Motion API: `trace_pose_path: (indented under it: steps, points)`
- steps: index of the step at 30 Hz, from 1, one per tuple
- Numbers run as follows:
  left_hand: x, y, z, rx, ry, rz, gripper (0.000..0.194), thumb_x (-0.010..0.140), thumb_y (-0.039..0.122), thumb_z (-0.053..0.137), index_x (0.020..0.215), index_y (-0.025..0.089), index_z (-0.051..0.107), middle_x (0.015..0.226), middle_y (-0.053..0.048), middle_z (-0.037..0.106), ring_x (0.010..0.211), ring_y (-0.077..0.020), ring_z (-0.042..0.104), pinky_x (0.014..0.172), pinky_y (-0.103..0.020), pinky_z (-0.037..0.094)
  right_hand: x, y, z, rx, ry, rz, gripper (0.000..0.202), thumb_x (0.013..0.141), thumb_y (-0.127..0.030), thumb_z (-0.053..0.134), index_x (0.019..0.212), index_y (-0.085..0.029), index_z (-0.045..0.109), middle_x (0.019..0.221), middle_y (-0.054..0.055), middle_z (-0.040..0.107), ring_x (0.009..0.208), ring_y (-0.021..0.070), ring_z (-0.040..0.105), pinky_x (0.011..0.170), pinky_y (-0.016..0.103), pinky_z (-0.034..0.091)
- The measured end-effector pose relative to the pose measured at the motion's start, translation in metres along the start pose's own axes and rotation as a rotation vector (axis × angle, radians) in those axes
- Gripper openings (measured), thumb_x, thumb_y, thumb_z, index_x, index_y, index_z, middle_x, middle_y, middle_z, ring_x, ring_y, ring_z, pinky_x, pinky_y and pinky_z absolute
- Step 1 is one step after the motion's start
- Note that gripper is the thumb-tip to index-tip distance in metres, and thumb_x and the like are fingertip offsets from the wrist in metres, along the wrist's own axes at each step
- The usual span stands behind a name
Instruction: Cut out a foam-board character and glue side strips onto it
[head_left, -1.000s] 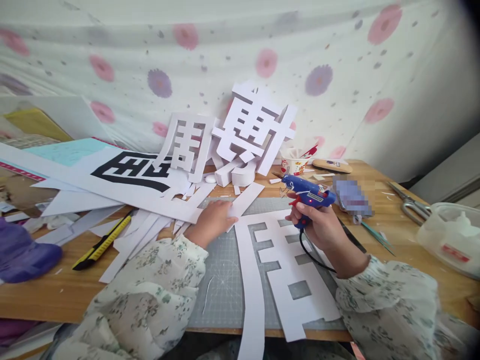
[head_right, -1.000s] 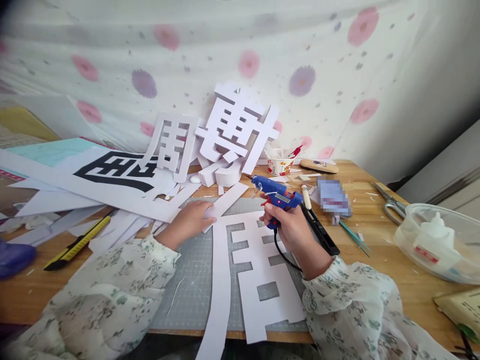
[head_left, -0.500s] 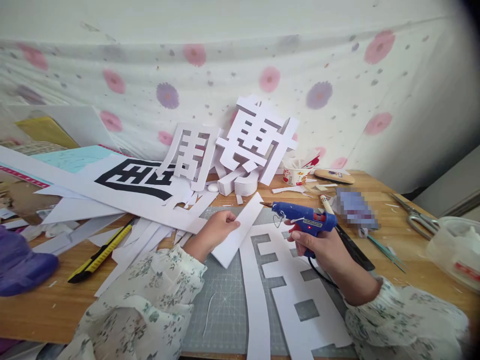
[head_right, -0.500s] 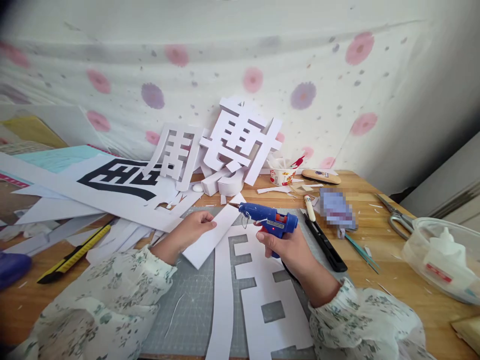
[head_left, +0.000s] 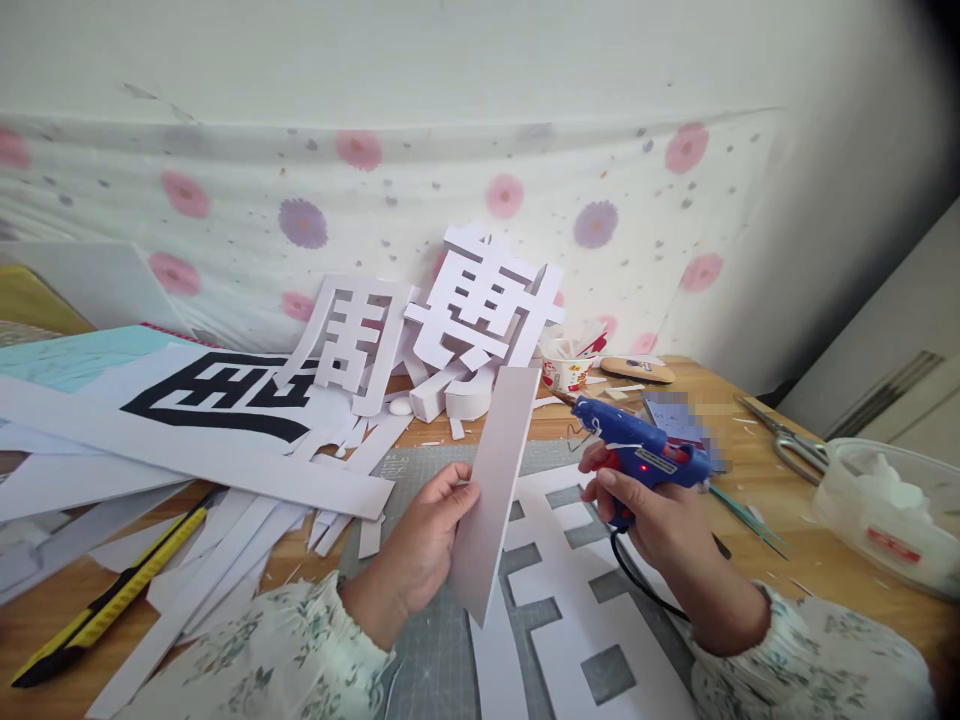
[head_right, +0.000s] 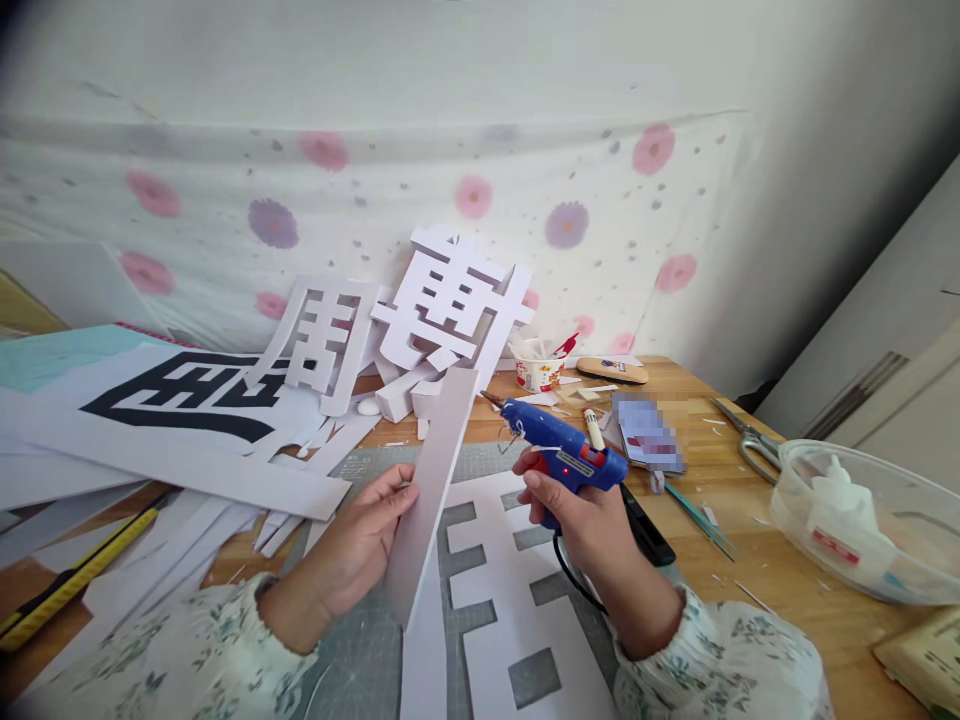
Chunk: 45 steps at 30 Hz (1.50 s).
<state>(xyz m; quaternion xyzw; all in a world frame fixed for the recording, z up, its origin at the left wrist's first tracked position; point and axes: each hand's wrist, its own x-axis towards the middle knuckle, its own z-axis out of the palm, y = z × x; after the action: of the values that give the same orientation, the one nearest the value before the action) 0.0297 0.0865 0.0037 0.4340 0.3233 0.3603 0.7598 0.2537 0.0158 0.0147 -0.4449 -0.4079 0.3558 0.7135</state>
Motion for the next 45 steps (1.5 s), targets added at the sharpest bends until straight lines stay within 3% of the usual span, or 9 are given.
trace_pose_path:
  steps: [9,22,32,37,45]
  points:
    - [-0.003,0.001,0.002,0.019,0.007,-0.028,0.041,0.070,0.047,0.085,0.097,0.020,0.071,0.088,-0.002,0.074,0.080,-0.0172,0.065,0.077,-0.027,0.049,0.001,0.000,0.001,-0.086,0.088,-0.059,0.026,0.068,-0.041,0.085,0.073,-0.020,0.069,0.064,0.000,0.065,0.046,0.0131,0.059,0.040,0.026,0.047]
    - [-0.002,-0.001,0.001,0.040,-0.033,-0.038,0.036,0.070,0.047,0.086,0.091,0.020,0.074,0.082,-0.001,0.073,0.078,-0.0156,0.064,0.074,-0.024,0.050,-0.002,-0.005,0.001,-0.184,0.108,-0.078,0.025,0.069,-0.043,0.081,0.070,-0.022,0.067,0.056,0.001,0.065,0.042,0.0146,0.058,0.041,0.029,0.050]
    - [-0.003,0.001,0.002,0.043,-0.053,-0.036,0.036,0.070,0.046,0.086,0.092,0.020,0.075,0.084,-0.002,0.074,0.076,-0.0146,0.064,0.072,-0.024,0.050,-0.005,-0.011,0.005,-0.204,0.140,-0.062,0.028,0.065,-0.042,0.082,0.069,-0.021,0.065,0.053,0.001,0.064,0.043,0.0161,0.060,0.040,0.029,0.051]
    - [-0.003,0.001,0.002,0.041,-0.065,-0.030,0.034,0.071,0.046,0.085,0.091,0.020,0.075,0.081,-0.002,0.073,0.073,-0.0135,0.062,0.070,-0.024,0.050,-0.005,-0.010,0.006,-0.148,0.152,-0.051,0.029,0.062,-0.041,0.084,0.069,-0.019,0.065,0.057,0.001,0.066,0.040,0.0127,0.057,0.038,0.026,0.049]
    - [-0.004,0.001,0.003,0.035,-0.047,-0.033,0.035,0.070,0.046,0.086,0.090,0.019,0.075,0.079,-0.002,0.072,0.072,-0.0140,0.063,0.070,-0.024,0.050,-0.004,-0.006,0.002,-0.162,0.131,-0.033,0.032,0.065,-0.046,0.083,0.072,-0.020,0.065,0.055,0.000,0.065,0.044,0.0153,0.061,0.042,0.028,0.051]
